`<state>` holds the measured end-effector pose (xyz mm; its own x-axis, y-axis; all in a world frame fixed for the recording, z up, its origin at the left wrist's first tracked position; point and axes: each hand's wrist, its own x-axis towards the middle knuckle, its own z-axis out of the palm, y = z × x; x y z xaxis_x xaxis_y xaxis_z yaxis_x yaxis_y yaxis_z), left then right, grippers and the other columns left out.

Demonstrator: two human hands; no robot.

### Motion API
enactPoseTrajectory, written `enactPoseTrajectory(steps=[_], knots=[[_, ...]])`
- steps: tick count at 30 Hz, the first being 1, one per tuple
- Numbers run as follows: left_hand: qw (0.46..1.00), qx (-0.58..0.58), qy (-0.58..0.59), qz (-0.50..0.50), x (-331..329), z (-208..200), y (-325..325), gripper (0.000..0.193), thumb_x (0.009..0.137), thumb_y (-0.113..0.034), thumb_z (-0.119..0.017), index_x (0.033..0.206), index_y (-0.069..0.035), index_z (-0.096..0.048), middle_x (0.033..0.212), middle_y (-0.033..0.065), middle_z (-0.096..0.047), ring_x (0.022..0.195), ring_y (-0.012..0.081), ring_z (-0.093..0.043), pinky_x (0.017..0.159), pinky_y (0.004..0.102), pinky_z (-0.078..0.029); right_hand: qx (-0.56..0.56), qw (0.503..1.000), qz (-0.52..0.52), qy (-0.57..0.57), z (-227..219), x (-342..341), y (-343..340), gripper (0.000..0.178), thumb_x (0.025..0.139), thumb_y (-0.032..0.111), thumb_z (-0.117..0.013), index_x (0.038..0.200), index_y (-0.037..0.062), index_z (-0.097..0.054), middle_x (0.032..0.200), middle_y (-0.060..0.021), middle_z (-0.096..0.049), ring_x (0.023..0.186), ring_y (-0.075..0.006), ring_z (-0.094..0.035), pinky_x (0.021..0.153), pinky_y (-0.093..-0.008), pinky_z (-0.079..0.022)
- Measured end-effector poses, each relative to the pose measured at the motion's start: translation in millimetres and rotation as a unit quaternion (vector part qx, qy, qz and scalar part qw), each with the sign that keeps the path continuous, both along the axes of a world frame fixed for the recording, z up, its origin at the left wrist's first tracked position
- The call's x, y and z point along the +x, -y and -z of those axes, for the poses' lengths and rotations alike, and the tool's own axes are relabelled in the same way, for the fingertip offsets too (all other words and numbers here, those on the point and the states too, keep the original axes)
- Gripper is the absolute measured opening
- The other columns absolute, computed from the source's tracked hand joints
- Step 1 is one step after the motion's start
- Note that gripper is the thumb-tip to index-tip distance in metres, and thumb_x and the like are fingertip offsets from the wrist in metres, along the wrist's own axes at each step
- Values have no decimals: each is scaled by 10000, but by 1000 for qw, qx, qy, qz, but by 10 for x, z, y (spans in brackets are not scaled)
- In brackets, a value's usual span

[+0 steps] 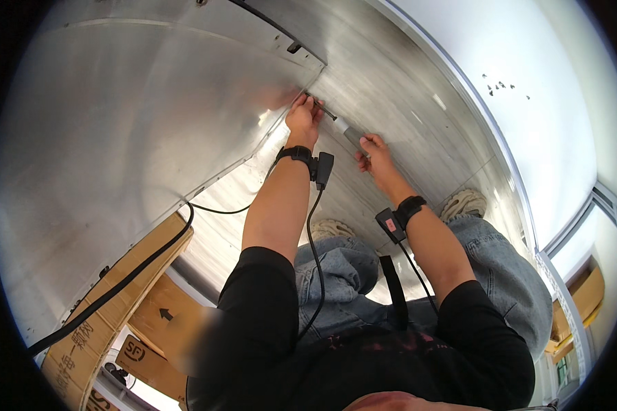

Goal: The person uses a manual screwdriver to fasten screws into the back panel of a large electronic device. They repeatedly pick up screws, align them with holes, and turn the screwdriver to secure them in place.

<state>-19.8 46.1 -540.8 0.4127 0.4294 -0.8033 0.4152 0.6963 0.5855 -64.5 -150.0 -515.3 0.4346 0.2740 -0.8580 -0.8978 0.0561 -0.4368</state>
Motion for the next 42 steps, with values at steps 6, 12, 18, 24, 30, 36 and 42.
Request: enactPoseTrajectory(steps=[6, 12, 18, 24, 30, 36, 42], knots=[[1000, 8, -12, -5, 19, -44, 0, 192, 933, -92, -493, 1124, -85, -488, 908, 44, -605, 808, 167, -616, 672, 277, -470, 3, 1000, -6, 14, -4, 41, 6, 282, 916, 312, -533, 1072, 78, -519, 716, -46, -541, 522, -108, -471, 488, -273, -407], [1000, 10, -10, -3, 17, 26, -54, 184, 914, -73, -514, 1098, -89, -511, 848, 39, -608, 753, 172, -616, 627, 279, -468, 31, 999, 2, -12, -58, 50, 2, 311, 925, 328, -517, 1097, 69, -507, 708, -44, -531, 510, -104, -454, 483, -271, -399], [999, 14, -11, -29, 10, 18, -37, 214, 890, -58, -549, 1098, -91, -516, 848, 35, -610, 723, 173, -626, 587, 290, -466, 42, 997, -14, -56, -133, 77, -24, 362, 941, 323, -490, 1185, 56, -466, 703, -43, -520, 522, -108, -454, 490, -272, -403], [999, 46, -21, 1, 25, -118, 25, 234, 862, -37, -599, 1084, -52, -526, 852, 58, -619, 723, 170, -621, 594, 287, -487, -69, 986, -113, 106, 11, 8, -126, 421, 925, 319, -528, 1227, 37, -451, 919, -84, -543, 633, -129, -503, 536, -285, -443], [996, 64, -55, 37, 66, -15, -94, 192, 851, -23, -605, 1033, -29, -545, 865, 62, -633, 715, 178, -631, 624, 292, -507, -138, 941, -172, 255, 301, -68, -152, 402, 883, 221, -589, 1203, 9, -469, 1032, -134, -552, 723, -191, -609, 606, -319, -506], [997, 58, -43, 29, 68, -29, -69, 191, 854, -17, -594, 1035, -23, -535, 918, 75, -639, 734, 182, -635, 656, 306, -513, 7, 992, -122, 18, 209, 130, -78, 439, 807, 149, -681, 1189, 18, -507, 1137, -168, -548, 845, -223, -616, 676, -323, -520], [994, 65, -51, 71, 47, -99, -80, 179, 857, -18, -592, 1026, -25, -535, 936, 91, -634, 759, 187, -635, 673, 308, -517, -192, 879, -296, 320, 114, 75, -142, 542, 719, 163, -750, 1182, 19, -507, 1124, -195, -547, 868, -302, -602, 782, -386, -493]])
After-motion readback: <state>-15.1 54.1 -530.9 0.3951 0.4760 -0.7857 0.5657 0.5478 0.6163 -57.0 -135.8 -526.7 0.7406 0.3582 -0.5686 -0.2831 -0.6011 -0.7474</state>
